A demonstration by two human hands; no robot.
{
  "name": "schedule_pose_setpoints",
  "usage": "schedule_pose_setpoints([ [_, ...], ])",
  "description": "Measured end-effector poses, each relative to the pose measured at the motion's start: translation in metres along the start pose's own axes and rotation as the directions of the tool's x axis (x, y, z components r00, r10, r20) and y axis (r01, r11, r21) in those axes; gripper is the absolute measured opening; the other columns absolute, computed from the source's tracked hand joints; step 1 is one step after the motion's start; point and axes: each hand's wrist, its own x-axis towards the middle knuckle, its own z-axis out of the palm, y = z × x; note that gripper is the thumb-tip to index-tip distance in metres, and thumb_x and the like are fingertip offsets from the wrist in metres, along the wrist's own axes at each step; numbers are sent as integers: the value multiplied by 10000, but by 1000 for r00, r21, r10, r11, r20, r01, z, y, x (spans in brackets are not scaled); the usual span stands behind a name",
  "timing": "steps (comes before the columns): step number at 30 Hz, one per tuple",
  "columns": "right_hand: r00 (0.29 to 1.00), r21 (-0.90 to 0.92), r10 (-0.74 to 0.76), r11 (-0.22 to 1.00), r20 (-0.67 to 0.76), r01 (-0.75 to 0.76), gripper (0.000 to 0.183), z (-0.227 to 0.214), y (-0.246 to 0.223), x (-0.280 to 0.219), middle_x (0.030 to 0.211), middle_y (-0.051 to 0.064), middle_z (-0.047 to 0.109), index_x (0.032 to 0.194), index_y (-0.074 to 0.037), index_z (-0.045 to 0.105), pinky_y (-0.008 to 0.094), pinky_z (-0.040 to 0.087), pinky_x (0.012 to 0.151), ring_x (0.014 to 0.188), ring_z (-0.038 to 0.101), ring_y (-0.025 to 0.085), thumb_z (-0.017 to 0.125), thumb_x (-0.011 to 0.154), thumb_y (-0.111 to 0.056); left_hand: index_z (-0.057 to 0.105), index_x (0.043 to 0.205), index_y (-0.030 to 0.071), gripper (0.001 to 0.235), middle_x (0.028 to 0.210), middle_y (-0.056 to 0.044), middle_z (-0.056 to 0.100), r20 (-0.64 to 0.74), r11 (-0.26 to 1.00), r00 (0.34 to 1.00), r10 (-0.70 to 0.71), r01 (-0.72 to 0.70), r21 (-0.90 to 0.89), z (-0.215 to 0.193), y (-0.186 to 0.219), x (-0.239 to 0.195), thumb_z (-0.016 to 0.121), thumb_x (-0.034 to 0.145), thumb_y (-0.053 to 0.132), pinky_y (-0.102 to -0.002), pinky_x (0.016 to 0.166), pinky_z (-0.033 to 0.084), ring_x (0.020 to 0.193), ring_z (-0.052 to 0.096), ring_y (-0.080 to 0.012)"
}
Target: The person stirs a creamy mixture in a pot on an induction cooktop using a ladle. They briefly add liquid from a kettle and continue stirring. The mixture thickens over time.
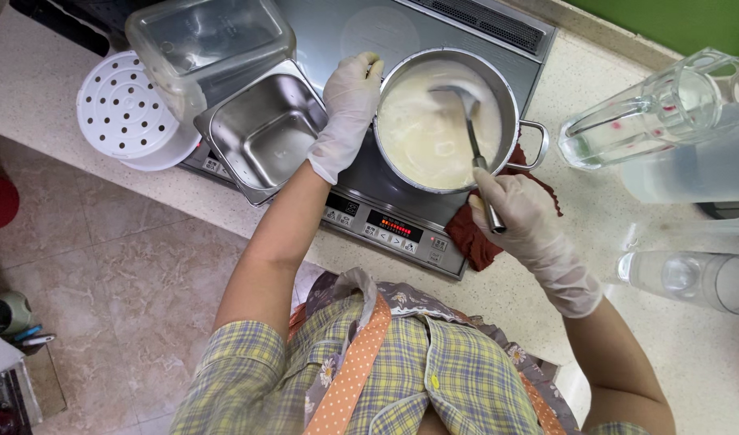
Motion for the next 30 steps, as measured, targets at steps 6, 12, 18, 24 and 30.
schedule_pose_setpoints([
  [6,955,279,251,939,-158,-200,258,-51,-3,-36,837,93,717,1181,-21,709,294,540,628,681,671,152,730,969,-166,753,1116,176,276,1057,-121,732,11,999,999,-45,45,18,-3,4,0,647,943,363,-434,828,536,963,704,-321],
  [12,719,799,669,323,187,-508,201,-15,-14,-21,897,35,772,1158,-62,753,221,566,636,729,692,72,661,1030,-187,754,1105,171,260,1037,-115,737,-7,999,999,-35,36,28,-4,3,-1,651,948,351,-430,831,539,955,709,-317],
  [18,923,370,198,926,-329,-66,285,14,-9,-1,892,106,692,1231,-9,687,317,551,682,792,652,173,723,970,-117,754,1111,167,271,1043,-127,734,-3,999,1000,-11,11,40,-5,4,0,652,951,361,-443,827,536,958,705,-330],
  [24,991,93,30,996,-131,-18,280,-33,0,-15,736,82,643,1205,-17,690,338,537,605,643,625,178,746,945,-105,755,1116,172,280,1033,-128,734,26,998,998,-56,55,31,-6,7,0,647,951,370,-441,825,537,951,707,-328],
  [30,862,496,507,746,10,-445,163,-56,-5,-25,779,56,716,1125,-35,761,259,470,531,618,617,94,665,1020,-116,754,1107,168,271,1033,-116,738,-3,999,1000,-28,28,16,-6,7,-1,643,954,361,-431,832,539,955,708,-320],
])
